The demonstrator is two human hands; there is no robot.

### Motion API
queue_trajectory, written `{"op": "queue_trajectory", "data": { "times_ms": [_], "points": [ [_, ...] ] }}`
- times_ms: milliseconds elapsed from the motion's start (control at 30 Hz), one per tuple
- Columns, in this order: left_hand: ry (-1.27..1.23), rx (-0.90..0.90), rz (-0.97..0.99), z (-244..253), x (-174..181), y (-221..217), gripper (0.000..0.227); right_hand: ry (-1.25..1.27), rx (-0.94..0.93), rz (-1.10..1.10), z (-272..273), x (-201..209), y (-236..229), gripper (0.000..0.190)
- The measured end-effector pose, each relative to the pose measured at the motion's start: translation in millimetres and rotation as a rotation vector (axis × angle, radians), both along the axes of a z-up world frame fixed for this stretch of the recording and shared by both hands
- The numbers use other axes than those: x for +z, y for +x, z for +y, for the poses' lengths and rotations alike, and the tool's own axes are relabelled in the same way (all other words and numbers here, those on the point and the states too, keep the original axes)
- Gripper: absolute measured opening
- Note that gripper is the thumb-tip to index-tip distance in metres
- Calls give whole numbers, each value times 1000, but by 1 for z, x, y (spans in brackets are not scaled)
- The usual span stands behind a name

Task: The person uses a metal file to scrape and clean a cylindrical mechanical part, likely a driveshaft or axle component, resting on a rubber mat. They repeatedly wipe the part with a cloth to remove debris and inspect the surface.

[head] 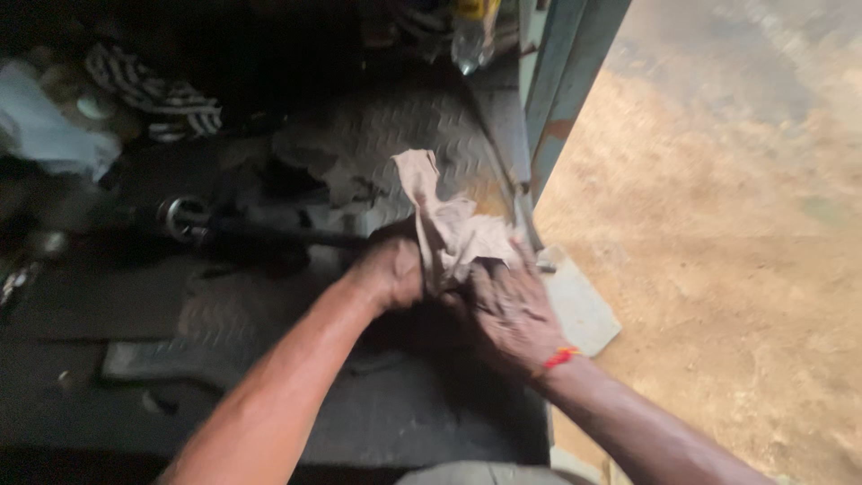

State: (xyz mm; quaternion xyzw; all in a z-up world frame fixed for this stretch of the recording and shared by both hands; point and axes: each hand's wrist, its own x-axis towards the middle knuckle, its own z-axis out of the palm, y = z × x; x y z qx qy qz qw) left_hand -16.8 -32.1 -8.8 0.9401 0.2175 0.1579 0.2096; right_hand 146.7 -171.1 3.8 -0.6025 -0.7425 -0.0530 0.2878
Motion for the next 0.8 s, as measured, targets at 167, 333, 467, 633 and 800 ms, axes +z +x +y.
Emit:
{"op": "queue_trajectory", "data": {
  "times_ms": [167, 333, 467, 633, 800],
  "points": [
    [118, -17, -106, 8, 11, -1, 67, -119, -76, 86, 21, 5, -4, 37],
    [-147, 204, 112, 2, 37, 7, 78, -106, -53, 113, 30, 12, 3, 38],
    [-148, 249, 324, 1, 33, 8, 62, 71, -16, 132, 44, 10, 6, 18],
    [38, 165, -58, -2, 11, 3, 65, 3, -45, -26, 54, 6, 11, 20],
    [107, 94, -213, -8, 8, -3, 58, -23, -54, -77, 57, 1, 15, 37]
  ]
}}
